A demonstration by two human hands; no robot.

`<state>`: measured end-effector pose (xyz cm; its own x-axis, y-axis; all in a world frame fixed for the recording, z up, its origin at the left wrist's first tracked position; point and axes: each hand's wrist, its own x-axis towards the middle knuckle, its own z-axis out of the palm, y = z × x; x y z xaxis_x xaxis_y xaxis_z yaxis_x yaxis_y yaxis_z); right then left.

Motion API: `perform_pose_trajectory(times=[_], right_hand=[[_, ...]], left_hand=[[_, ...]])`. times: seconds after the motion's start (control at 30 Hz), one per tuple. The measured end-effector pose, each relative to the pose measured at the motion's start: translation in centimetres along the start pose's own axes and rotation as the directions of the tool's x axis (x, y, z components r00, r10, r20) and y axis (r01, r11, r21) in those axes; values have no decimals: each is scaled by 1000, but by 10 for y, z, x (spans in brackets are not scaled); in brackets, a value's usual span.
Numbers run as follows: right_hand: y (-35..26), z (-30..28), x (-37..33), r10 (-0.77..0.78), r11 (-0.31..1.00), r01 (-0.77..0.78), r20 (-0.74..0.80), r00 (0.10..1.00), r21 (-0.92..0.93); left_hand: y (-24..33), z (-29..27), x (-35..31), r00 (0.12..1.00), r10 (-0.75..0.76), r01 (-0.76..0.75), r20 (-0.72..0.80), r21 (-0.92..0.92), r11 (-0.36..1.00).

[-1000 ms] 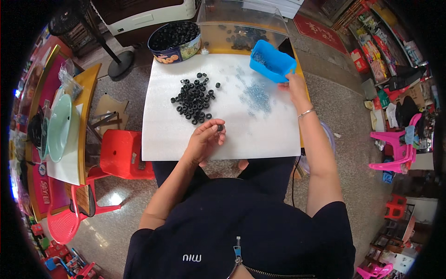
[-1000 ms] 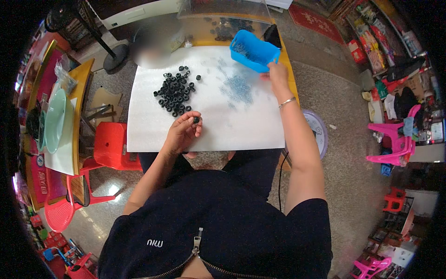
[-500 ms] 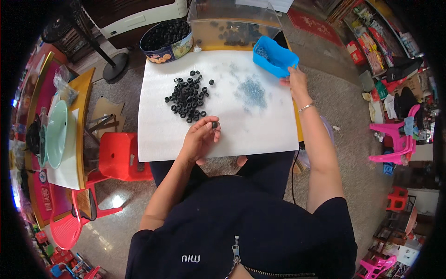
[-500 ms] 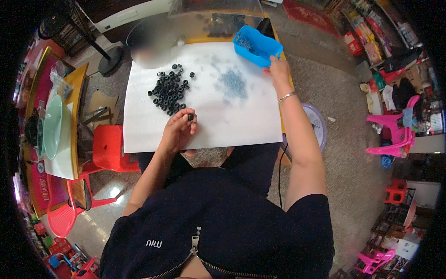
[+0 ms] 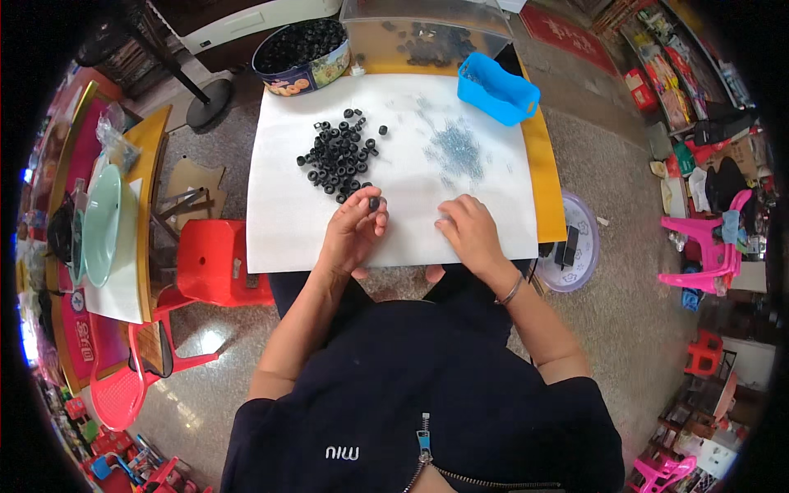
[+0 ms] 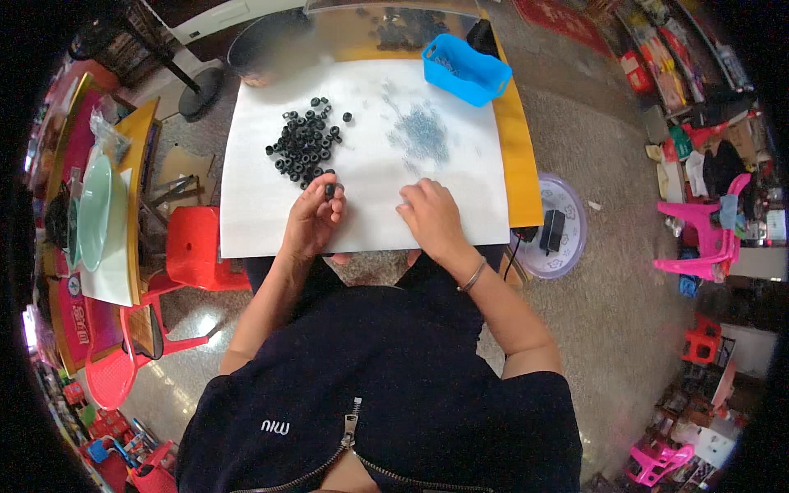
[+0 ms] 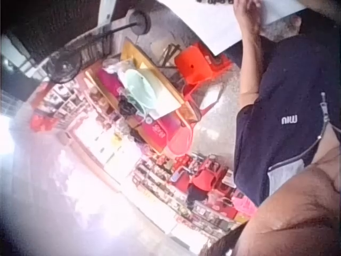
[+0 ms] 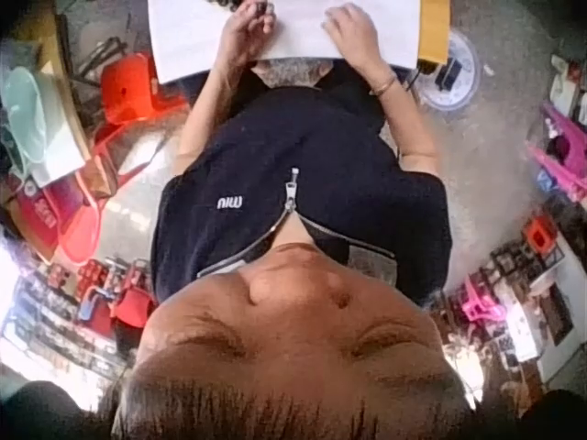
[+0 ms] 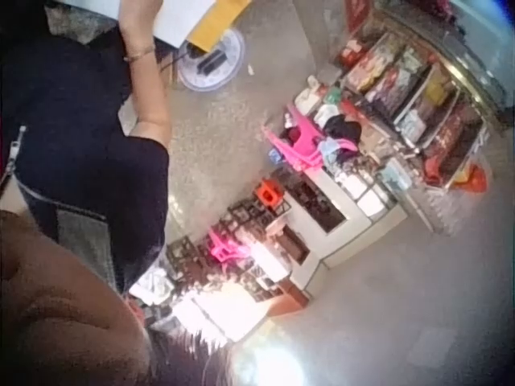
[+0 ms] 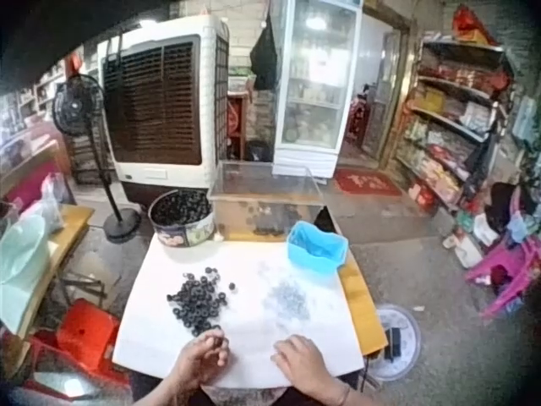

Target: The person assembles small black plastic or rubber components by hand at a table.

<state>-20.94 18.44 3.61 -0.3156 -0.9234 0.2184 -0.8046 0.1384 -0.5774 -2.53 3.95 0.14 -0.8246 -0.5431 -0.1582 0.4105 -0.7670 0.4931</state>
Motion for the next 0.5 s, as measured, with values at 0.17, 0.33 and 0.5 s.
perform_pose_trajectory(times=[0.17, 0.33, 0.5], right_hand=[[4, 14, 6, -75, 994, 69, -79, 994, -80], [-12, 23, 36, -6, 989, 35, -202, 979, 142], [-39, 21, 54, 265, 694, -247, 79, 961, 676]], left_hand=[[3, 3, -12, 999, -33, 32, 13, 90, 995], [8, 3, -21, 998, -56, 61, -36, 161, 985], [13, 15, -21, 992, -28, 48, -125, 162, 986]])
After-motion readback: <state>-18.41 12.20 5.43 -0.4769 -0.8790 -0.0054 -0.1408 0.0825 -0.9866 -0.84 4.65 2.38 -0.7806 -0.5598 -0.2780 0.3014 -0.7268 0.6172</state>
